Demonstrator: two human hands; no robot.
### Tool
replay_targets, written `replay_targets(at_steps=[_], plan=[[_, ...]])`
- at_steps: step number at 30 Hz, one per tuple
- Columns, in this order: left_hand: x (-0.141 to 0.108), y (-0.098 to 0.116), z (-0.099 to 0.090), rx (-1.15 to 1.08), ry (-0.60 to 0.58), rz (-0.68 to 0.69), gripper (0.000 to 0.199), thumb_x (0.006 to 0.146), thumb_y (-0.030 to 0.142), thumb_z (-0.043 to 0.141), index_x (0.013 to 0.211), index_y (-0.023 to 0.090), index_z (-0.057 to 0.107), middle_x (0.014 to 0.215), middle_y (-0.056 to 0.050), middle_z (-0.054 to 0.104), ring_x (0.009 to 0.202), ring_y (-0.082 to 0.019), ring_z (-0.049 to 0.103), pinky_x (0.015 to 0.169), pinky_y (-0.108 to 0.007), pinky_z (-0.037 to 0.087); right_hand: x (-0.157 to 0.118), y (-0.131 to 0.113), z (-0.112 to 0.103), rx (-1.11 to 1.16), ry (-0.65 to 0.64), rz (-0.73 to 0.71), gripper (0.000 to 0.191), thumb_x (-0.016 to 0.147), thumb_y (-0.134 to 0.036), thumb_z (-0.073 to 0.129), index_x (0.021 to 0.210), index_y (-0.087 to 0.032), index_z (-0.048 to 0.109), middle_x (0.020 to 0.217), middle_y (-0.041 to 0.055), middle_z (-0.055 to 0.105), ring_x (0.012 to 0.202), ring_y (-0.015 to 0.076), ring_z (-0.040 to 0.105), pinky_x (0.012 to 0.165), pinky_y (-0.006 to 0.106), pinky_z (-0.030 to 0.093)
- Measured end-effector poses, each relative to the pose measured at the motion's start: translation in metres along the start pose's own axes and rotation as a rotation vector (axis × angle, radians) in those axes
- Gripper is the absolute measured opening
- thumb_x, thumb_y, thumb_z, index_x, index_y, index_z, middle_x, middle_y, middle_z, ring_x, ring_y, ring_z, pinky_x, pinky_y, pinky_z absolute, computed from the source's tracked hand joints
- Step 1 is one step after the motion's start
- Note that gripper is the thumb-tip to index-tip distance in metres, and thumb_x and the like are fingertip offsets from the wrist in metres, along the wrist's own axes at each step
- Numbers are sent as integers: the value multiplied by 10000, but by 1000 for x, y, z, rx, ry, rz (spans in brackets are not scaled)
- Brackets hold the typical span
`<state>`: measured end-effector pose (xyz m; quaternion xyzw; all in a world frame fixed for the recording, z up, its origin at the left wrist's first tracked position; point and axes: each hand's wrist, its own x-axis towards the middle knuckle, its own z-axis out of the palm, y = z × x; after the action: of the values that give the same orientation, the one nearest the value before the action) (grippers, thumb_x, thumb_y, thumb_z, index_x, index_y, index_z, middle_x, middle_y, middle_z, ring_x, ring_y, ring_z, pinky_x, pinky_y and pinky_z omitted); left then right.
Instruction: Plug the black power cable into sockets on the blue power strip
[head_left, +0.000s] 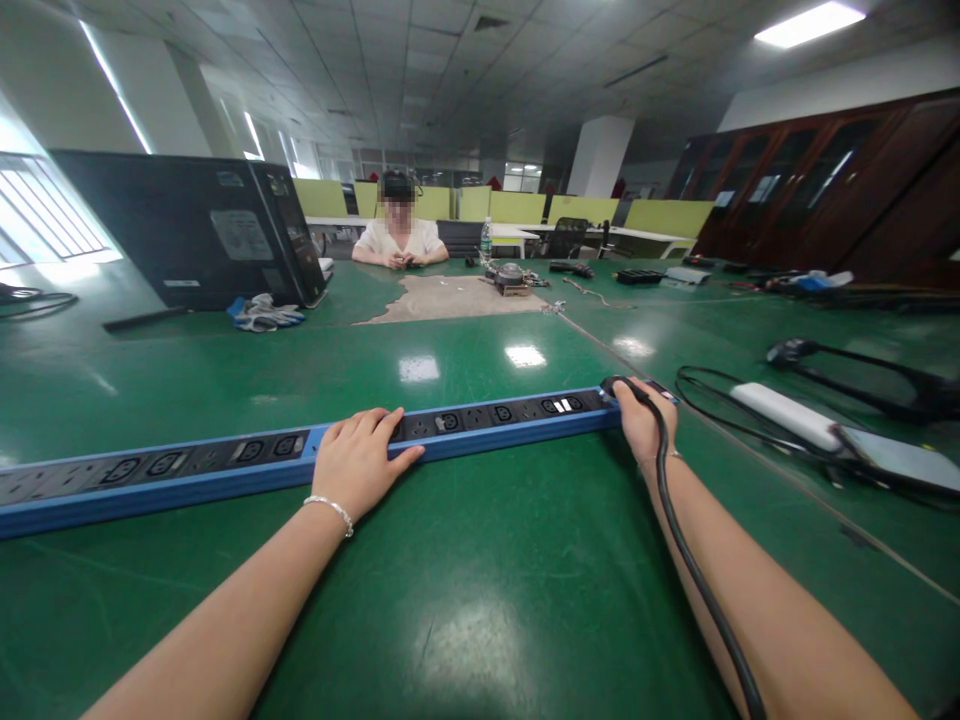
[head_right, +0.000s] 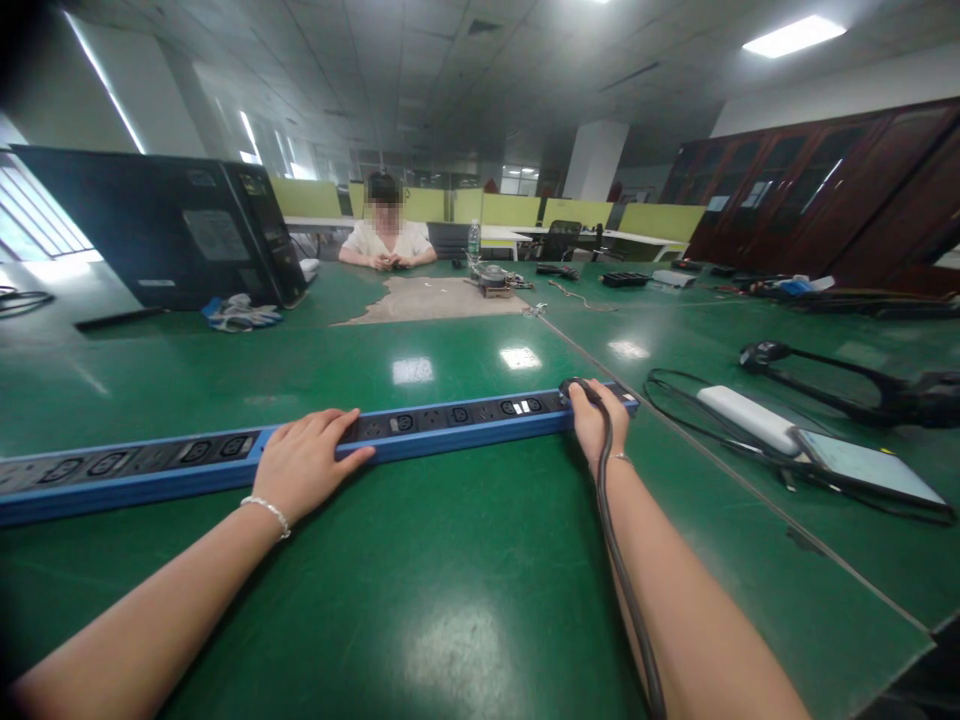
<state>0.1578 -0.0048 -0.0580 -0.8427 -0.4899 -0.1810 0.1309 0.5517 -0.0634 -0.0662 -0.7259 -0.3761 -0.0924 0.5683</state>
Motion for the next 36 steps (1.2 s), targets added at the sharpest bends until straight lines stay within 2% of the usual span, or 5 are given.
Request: replay_targets(at_steps=[6, 10, 16, 23, 36], plan=[[0, 1, -1, -7, 2, 1, 571, 836, 582, 396, 1249, 205, 511, 1216, -102, 582, 1133, -258, 503, 950, -406, 347, -1, 3, 5, -73, -74, -125, 393, 731, -486, 518, 862, -168, 708, 970, 103, 701, 1005, 280, 602, 949, 448, 406], [0, 1, -2, -10, -1, -4, 570, 838, 583, 391, 1249, 207, 512, 1218, -99, 581, 1136, -259, 502, 950, -405, 344, -1, 3, 8, -189, -110, -200, 372, 760, -474, 492, 904, -202, 701, 1035, 94, 686, 1085, 266, 562, 1002, 477, 330], [-1, 1, -2, -6, -7, -6, 571, 839, 584, 393, 1251, 208, 512, 1217, -100, 582, 1132, -257, 503, 947, -400, 343, -4, 4, 14, -329, -72, -237, 357, 795, -461, 456, 934, -234, 693, 1061, 65, 681, 1129, 246, 531, 1050, 528, 200], [0, 1, -2, -10, -7, 2, 583, 835, 590, 395, 1251, 198, 514, 1212, -100, 582, 1129, -262, 505, 937, -408, 355, -16, 3, 15, -274, -63, -312, 362, 828, -454, 424, 990, -237, 663, 1061, 62, 684, 1097, 229, 563, 1046, 526, 196], [0, 0, 0, -14, -2, -2, 586, 838, 598, 386, 1253, 203, 508, 1228, -97, 575, 1140, -254, 494, 941, -407, 352, -23, -1, 12, -252, -31, -267, 384, 812, -461, 463, 1041, -222, 659, 1032, 67, 695, 1003, 215, 615, 1056, 476, 254]])
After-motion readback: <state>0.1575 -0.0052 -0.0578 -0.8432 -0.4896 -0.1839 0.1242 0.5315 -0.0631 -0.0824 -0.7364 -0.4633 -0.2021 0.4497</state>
